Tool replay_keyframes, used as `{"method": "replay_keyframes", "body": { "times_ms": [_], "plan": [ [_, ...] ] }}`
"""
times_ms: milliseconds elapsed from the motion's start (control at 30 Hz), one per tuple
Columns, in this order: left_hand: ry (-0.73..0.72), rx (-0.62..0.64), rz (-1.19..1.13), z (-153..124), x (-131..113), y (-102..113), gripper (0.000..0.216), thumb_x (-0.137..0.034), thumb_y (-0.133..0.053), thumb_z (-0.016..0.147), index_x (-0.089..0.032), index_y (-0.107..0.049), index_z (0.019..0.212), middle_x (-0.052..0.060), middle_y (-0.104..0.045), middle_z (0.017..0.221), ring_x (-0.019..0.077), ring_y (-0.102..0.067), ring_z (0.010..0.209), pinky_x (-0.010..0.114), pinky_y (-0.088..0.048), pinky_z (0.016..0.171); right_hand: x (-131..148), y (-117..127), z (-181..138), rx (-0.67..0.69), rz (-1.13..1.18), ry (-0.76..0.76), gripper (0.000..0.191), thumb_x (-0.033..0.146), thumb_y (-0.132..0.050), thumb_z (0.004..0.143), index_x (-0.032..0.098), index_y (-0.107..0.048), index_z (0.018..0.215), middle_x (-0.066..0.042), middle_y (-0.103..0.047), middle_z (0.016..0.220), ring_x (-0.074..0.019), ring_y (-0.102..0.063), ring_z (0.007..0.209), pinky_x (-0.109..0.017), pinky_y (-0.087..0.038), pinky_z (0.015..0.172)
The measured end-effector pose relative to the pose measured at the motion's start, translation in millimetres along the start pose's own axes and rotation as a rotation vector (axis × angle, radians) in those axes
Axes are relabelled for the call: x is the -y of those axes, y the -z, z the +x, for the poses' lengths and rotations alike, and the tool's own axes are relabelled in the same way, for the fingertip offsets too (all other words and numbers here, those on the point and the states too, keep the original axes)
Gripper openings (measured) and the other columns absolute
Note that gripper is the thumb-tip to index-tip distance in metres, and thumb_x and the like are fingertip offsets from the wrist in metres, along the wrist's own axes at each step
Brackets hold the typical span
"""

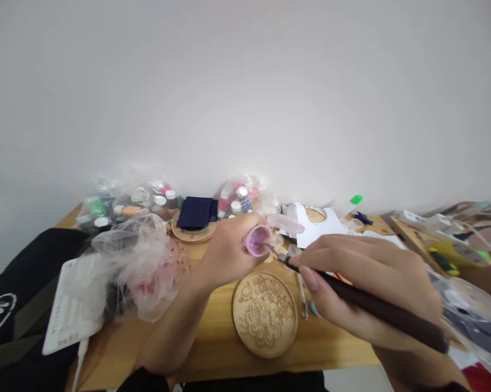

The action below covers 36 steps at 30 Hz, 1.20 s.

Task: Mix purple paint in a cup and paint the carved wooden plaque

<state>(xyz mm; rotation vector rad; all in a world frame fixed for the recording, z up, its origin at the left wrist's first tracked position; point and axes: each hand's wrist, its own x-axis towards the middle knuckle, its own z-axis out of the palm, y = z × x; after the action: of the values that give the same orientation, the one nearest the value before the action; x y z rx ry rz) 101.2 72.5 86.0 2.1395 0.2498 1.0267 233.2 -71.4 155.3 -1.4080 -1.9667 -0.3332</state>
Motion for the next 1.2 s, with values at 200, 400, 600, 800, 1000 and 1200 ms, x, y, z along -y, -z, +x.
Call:
{"method": "replay_keyframes", "body": {
  "times_ms": [200,400,600,800,1000,1200],
  "plan": [
    [-0.002,-0.022,-0.024,-0.4,1.1,0.0,0.011,-0.010,-0.064,0.075,-0.019,-0.056,0.074,-0.005,-0.061,0.068,0.0098,-0.055,0.062,0.023,-0.040,0.059,-0.2,-0.5,-2.2,-0.030,-0.015,0.020,0.010,0.015,-0.059,0.089,0.024,-0.063,0.092,0.001,-0.071,0.071,-0.0108,-0.065,0.058,-0.022,-0.052,0.052],
    [-0.025,0.000,-0.036,-0.9,1.1,-0.8,0.013,-0.008,-0.062,0.074,-0.019,-0.055,0.074,-0.006,-0.058,0.067,0.0084,-0.053,0.060,0.022,-0.040,0.058,5.0,3.2,-0.4,0.061,-0.006,-0.010,0.012,0.012,-0.056,0.088,0.023,-0.061,0.088,0.002,-0.068,0.068,-0.0095,-0.064,0.057,-0.021,-0.052,0.054],
    [-0.031,0.003,-0.018,-1.3,0.8,-1.0,0.011,-0.012,-0.065,0.077,-0.019,-0.057,0.076,-0.003,-0.064,0.072,0.0110,-0.059,0.065,0.023,-0.043,0.061,4.0,5.5,-0.3,0.034,-0.044,0.043,0.014,0.010,-0.057,0.088,0.024,-0.060,0.089,0.002,-0.068,0.068,-0.0114,-0.066,0.058,-0.023,-0.053,0.054],
    [-0.022,-0.006,-0.007,-1.5,0.6,0.3,0.011,-0.010,-0.064,0.075,-0.019,-0.058,0.076,-0.003,-0.065,0.071,0.0104,-0.059,0.064,0.023,-0.042,0.059,3.9,6.6,1.5,0.061,-0.034,0.049,0.016,0.008,-0.055,0.088,0.023,-0.060,0.091,0.002,-0.068,0.068,-0.0109,-0.065,0.059,-0.023,-0.053,0.056],
    [-0.033,-0.012,0.004,-1.9,1.5,1.1,0.008,-0.014,-0.064,0.075,-0.019,-0.058,0.076,-0.003,-0.066,0.071,0.0113,-0.060,0.064,0.023,-0.043,0.059,4.6,6.4,0.8,0.086,-0.011,0.054,0.016,0.007,-0.055,0.088,0.022,-0.060,0.091,0.001,-0.069,0.070,-0.0114,-0.065,0.061,-0.024,-0.055,0.058],
    [-0.033,-0.009,0.004,-1.6,0.2,2.4,0.011,-0.011,-0.064,0.074,-0.019,-0.058,0.076,-0.004,-0.065,0.071,0.0108,-0.059,0.064,0.023,-0.042,0.059,4.5,8.7,1.4,0.095,-0.024,0.080,0.014,0.008,-0.054,0.089,0.021,-0.060,0.090,0.000,-0.068,0.070,-0.0114,-0.065,0.062,-0.024,-0.055,0.058]
  ]
}}
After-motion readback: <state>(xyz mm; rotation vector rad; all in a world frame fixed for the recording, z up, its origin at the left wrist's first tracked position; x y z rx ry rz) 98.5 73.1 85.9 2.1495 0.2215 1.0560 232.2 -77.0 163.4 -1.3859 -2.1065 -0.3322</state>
